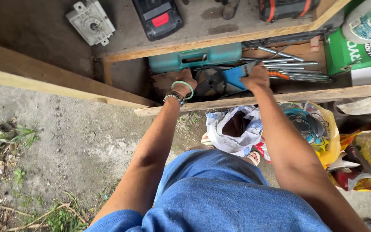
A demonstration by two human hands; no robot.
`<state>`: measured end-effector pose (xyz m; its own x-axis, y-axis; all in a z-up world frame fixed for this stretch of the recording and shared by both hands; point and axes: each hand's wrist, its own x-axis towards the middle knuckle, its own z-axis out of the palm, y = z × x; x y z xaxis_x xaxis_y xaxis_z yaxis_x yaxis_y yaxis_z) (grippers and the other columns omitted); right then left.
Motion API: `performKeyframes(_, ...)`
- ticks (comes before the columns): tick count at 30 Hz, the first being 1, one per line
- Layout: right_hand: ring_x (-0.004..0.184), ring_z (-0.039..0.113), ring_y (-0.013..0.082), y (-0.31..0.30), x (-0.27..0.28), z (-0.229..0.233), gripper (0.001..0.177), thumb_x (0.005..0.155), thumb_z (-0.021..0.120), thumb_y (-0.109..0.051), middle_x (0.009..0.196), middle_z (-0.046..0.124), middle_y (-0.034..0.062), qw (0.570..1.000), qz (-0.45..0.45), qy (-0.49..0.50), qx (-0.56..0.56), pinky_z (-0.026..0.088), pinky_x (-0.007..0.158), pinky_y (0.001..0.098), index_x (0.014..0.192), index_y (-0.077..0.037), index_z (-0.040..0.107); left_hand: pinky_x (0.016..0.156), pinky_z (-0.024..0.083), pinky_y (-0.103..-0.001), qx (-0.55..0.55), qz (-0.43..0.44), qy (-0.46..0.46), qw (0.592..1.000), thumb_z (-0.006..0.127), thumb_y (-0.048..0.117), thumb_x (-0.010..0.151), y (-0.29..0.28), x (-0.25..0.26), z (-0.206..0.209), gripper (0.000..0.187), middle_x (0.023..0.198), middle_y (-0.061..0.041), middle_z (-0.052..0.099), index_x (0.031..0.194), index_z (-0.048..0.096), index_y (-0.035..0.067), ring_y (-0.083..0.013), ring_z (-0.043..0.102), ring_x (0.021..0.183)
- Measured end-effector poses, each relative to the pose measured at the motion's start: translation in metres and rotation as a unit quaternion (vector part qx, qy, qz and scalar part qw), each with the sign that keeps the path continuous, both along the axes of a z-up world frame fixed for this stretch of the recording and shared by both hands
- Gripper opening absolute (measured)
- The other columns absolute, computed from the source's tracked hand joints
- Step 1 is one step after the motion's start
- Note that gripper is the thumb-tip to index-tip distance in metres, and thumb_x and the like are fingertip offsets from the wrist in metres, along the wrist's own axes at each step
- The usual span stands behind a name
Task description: The recorder organizes various tools, components, and a fan assembly within a wooden storage unit.
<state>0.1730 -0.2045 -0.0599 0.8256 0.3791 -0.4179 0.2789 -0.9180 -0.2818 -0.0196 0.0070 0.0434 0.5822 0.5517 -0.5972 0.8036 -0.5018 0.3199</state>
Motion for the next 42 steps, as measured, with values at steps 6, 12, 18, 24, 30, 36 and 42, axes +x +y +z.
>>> performKeyframes(6,0.14,0.032,0.0449,0.004,-0.03,0.062,0.106,0.086,0.077,-0.056,0.154,0.032,0.0243,0.995,0.015,0.045,-0.085,0.038,0.106,0.0557,0.151,0.004,0.02,0.098,0.055,-0.046,0.218,-0.225,-0.062,0.948,0.048,0.013,0.1,0.062,-0.001,-0.198,0.035,0.135,-0.031,0.058,0.114,0.071,-0.009,-0.0411,0.064,0.116)
performKeyframes(12,0.124,0.057,0.0438,0.007,-0.015,-0.016,0.069,0.091,0.073,-0.023,0.148,0.047,0.03,0.992,0.052,-0.049,-0.102,0.049,0.099,0.0479,0.146,0.009,0.047,0.096,0.047,-0.059,0.28,-0.015,-0.149,0.948,0.06,0.022,0.088,-0.029,-0.011,-0.001,0.055,0.143,-0.029,0.05,0.137,0.053,-0.001,-0.0451,0.056,0.121)
performKeyframes(18,0.125,0.062,0.0378,0.02,-0.054,0.052,0.05,0.092,0.071,-0.024,0.138,0.062,0.0248,0.995,0.087,0.021,-0.045,0.052,0.104,0.0451,0.133,0.003,0.062,0.12,0.038,-0.054,0.176,-0.277,-0.211,0.921,0.066,0.013,0.089,-0.066,0.021,0.005,0.045,0.146,-0.015,0.056,0.133,0.063,0.007,-0.0357,0.045,0.144)
performKeyframes(24,0.119,0.066,0.0383,-0.006,-0.026,0.065,0.03,0.09,0.069,-0.015,0.125,0.067,0.0268,0.997,0.039,0.062,-0.019,0.053,0.101,0.0467,0.116,0.001,0.069,0.118,0.024,-0.061,0.097,-0.259,-0.115,0.954,0.072,0.018,0.087,-0.071,0.035,-0.008,0.045,0.15,-0.018,0.047,0.13,0.063,0.008,-0.04,0.034,0.145)
performKeyframes(30,0.123,0.065,0.04,-0.07,0.047,0.026,0.037,0.092,0.064,-0.01,0.131,0.066,0.0306,0.996,0.032,0.038,-0.079,0.054,0.102,0.0448,0.125,0.007,0.067,0.118,0.032,-0.055,0.072,-0.27,-0.155,0.948,0.069,0.016,0.089,-0.087,0.052,-0.023,0.039,0.139,-0.019,0.059,0.127,0.067,0.006,-0.0396,0.048,0.136)
performKeyframes(36,0.124,0.058,0.0373,-0.051,0.031,0.039,0.047,0.082,0.074,-0.007,0.13,0.06,0.0234,0.995,0.064,0.056,-0.053,0.048,0.102,0.0451,0.127,0.0,0.062,0.113,0.042,-0.05,0.058,-0.324,-0.191,0.925,0.07,0.014,0.086,-0.116,0.081,-0.026,0.026,0.126,-0.021,0.066,0.108,0.073,0.001,-0.0388,0.057,0.127)
performKeyframes(42,0.121,0.069,0.0374,-0.096,0.061,0.064,0.031,0.094,0.067,-0.009,0.124,0.072,0.02,0.997,-0.012,-0.072,-0.026,0.053,0.108,0.0434,0.124,-0.009,0.075,0.109,0.044,-0.051,0.047,-0.335,-0.18,0.924,0.072,0.016,0.085,-0.123,0.106,-0.032,0.027,0.123,-0.022,0.065,0.105,0.072,-0.002,-0.0399,0.06,0.123)
